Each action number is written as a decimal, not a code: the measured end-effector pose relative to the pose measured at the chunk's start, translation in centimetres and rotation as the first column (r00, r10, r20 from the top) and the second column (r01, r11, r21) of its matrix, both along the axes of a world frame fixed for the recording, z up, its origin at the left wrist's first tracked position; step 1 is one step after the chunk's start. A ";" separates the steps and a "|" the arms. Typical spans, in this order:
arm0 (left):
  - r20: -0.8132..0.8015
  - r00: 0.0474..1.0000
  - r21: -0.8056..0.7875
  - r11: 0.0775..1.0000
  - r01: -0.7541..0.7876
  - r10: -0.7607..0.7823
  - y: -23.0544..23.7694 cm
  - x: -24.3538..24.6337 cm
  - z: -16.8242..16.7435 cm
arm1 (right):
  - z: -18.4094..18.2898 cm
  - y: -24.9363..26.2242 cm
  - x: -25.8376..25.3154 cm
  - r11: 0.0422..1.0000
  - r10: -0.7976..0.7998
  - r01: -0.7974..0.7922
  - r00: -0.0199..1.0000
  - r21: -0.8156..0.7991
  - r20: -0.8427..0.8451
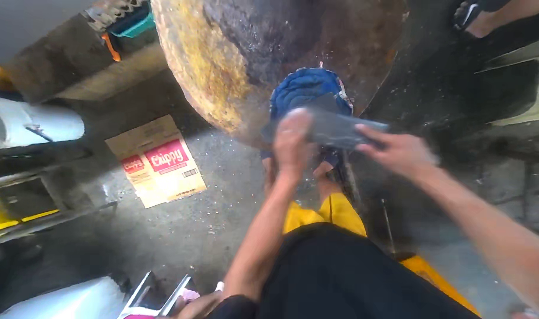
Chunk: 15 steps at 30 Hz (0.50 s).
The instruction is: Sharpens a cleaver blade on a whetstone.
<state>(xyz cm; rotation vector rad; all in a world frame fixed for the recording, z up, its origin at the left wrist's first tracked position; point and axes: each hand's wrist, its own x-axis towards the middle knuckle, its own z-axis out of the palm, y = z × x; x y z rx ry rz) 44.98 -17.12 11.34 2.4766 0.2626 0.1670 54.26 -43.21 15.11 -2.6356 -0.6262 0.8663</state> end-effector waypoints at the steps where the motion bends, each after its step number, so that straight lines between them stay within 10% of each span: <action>1: 0.026 0.998 -0.004 0.999 0.053 -0.053 -3.0 3.2 -0.9 | 0.5 -3.4 1.3 0.997 -0.064 0.066 0.997 -0.043 0.045; 4: 0.104 0.992 -0.021 0.997 0.072 -0.069 -5.2 6.0 -3.1 | 0.8 -5.0 3.0 0.991 -0.089 0.099 0.990 -0.091 0.112; 11: -0.155 0.938 0.203 0.939 -0.276 0.310 16.9 -14.4 -0.1 | -3.2 21.0 -5.2 0.917 0.381 -0.356 0.916 0.181 -0.128; 15: -0.088 0.968 0.111 0.968 -0.225 0.235 10.4 -8.2 0.9 | -2.5 12.9 -3.3 0.959 0.235 -0.229 0.972 0.165 -0.015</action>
